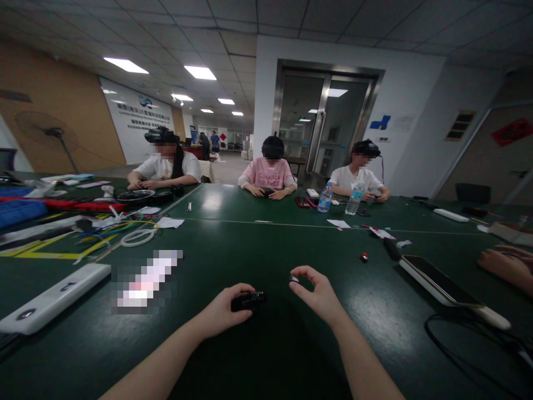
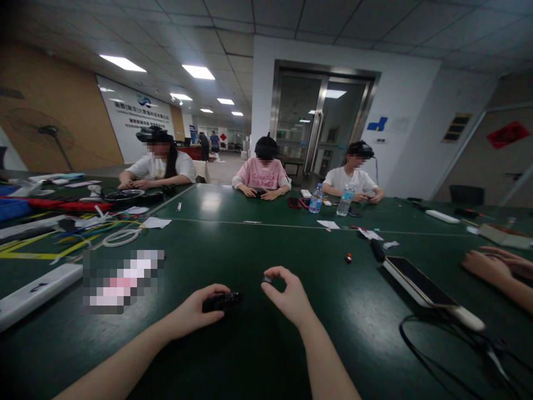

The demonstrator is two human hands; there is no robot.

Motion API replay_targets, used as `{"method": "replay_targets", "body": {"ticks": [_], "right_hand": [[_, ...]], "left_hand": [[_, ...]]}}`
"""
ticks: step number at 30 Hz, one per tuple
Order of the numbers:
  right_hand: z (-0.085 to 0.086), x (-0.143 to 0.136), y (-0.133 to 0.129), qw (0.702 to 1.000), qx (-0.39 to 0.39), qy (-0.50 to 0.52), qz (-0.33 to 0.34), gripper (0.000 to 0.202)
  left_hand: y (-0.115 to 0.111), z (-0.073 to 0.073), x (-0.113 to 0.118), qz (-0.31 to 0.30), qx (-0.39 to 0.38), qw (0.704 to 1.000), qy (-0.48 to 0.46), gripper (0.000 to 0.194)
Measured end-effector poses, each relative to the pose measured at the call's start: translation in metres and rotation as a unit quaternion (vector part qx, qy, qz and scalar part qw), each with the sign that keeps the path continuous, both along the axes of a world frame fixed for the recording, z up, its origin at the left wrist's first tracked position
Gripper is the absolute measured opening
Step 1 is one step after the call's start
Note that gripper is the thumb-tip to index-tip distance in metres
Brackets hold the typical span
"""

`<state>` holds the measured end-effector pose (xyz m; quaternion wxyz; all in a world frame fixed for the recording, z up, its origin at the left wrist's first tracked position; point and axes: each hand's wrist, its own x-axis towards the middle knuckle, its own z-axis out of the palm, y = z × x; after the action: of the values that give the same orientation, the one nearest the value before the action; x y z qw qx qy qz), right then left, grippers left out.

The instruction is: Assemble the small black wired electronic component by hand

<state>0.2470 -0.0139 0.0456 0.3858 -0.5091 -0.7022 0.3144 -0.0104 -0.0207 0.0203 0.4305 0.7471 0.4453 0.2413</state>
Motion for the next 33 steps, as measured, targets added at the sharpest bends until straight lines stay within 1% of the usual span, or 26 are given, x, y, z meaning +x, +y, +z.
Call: {"method": "replay_targets", "body": {"ticks": [11, 17, 24, 30, 33], "right_hand": [[0.004, -0.005, -0.004, 0.998, -0.020, -0.043, 0.027, 0.023], [0.002, -0.010, -0.004, 0.997, -0.024, -0.055, 0.039, 0.024], [-0.003, -0.025, -0.010, 0.996, -0.028, -0.054, 0.063, 0.021], [-0.006, -0.037, -0.015, 0.994, -0.034, -0.058, 0.084, 0.020], [-0.006, -0.041, -0.017, 0.993, -0.040, -0.059, 0.090, 0.020]], "left_hand": [[-0.002, 0.004, 0.001, -0.007, -0.017, 1.000, -0.020, 0.041], [0.001, -0.003, 0.001, -0.011, -0.005, 1.000, -0.028, 0.041], [0.001, -0.004, 0.001, -0.019, -0.021, 0.999, -0.040, 0.039], [0.002, -0.010, 0.001, -0.014, -0.015, 0.999, -0.032, 0.039], [0.002, -0.007, 0.001, -0.013, -0.002, 1.000, -0.023, 0.038]]}}
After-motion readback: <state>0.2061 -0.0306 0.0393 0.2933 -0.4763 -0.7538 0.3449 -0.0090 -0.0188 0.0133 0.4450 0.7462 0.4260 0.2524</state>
